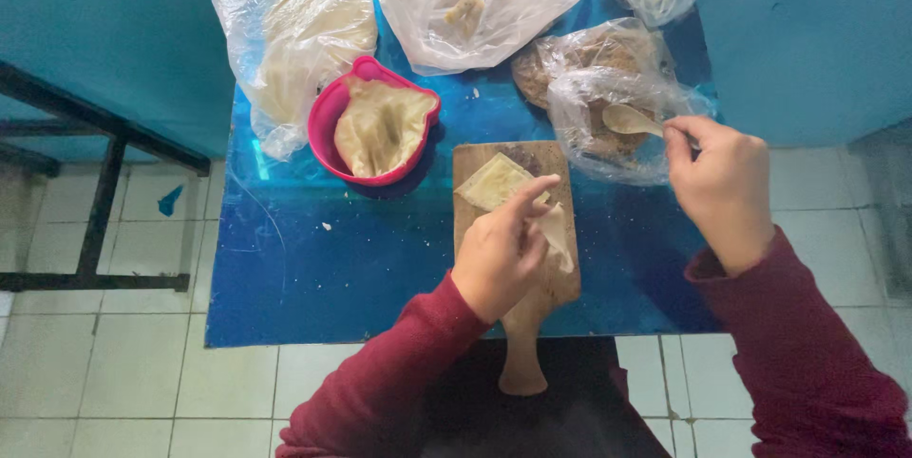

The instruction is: The person folds filled pastry pockets at a blue table. They take square dough wrappers from a stack on a wooden board, spoon brown filling from a plastic bag onto a wrapper, fold the wrapper over into a triangle and pinch the edges closed, placing finished pockets into a pink bowl. They repeat this cycle and handle dough pieces from a plastic bag.

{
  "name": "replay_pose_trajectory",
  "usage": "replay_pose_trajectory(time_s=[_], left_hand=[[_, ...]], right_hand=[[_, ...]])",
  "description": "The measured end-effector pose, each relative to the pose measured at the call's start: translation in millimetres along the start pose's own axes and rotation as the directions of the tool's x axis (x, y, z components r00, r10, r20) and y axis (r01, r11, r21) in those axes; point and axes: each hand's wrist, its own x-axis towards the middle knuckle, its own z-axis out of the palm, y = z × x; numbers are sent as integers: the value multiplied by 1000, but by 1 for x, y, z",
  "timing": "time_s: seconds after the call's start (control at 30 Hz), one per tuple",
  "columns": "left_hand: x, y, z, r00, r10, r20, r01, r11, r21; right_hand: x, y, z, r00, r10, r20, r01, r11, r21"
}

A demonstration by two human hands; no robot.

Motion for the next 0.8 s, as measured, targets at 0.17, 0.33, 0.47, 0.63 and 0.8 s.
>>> replay_pose_trajectory(time_s=[0.17,0.33,0.47,0.63,0.8], left_hand=[[-4,-6,-8,1000,3,-5,-3,999,32],[-28,-11,-10,994,56,-97,-43,990,132],[-33,-13,-22,999,-1,-45,8,988,154],[-31,-13,-40,997,-41,62,29,980,195],[-37,-10,-41,994,-52,100,28,973,228]], right_hand=[[9,6,13,985,109,134,-123,987,105],[15,18,25,946,221,238,-277,931,236],[14,29,19,906,322,274,-399,866,300],[6,35,8,886,379,267,-461,782,418],[-5,30,-4,894,374,246,-446,789,423]])
